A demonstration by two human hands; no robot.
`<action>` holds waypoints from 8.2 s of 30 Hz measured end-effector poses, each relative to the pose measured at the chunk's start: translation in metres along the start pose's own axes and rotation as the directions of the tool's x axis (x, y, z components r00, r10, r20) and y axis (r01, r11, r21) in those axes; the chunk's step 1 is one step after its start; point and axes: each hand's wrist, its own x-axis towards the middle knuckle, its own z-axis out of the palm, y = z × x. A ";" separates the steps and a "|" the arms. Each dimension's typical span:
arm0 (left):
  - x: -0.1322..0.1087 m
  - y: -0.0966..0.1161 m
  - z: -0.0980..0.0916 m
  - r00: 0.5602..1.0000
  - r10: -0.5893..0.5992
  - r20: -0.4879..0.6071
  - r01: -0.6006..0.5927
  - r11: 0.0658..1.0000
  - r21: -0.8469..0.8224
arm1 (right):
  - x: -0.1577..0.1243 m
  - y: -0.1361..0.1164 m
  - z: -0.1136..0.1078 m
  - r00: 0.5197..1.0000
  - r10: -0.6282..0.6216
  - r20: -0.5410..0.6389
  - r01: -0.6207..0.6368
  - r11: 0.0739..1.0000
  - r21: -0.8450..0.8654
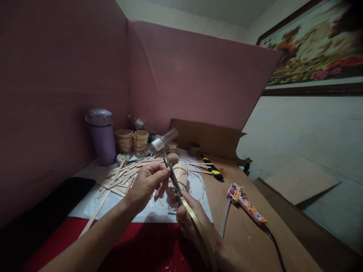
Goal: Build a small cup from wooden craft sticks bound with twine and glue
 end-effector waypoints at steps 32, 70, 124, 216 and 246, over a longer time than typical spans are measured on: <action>-0.002 0.000 0.002 1.000 -0.024 0.017 0.024 0.999 -0.029 | 0.001 -0.005 0.005 1.000 -0.026 0.015 0.027 0.999 -0.019; -0.009 -0.008 0.010 0.955 0.238 0.177 -0.296 0.789 0.539 | 0.000 -0.018 0.008 0.953 0.002 -0.304 0.060 0.979 0.193; -0.003 0.015 0.000 0.997 -0.078 0.025 0.081 0.992 -0.101 | -0.008 -0.024 -0.003 0.978 0.125 0.169 -0.133 0.990 0.038; -0.001 0.002 0.004 0.993 -0.071 -0.097 0.072 0.997 0.003 | 0.033 -0.027 -0.080 0.787 -0.186 -0.589 -0.381 0.604 -0.700; -0.001 -0.020 0.007 0.997 0.067 0.049 -0.079 0.935 0.346 | 0.050 -0.027 -0.016 0.885 -0.341 -0.318 0.216 0.904 -0.369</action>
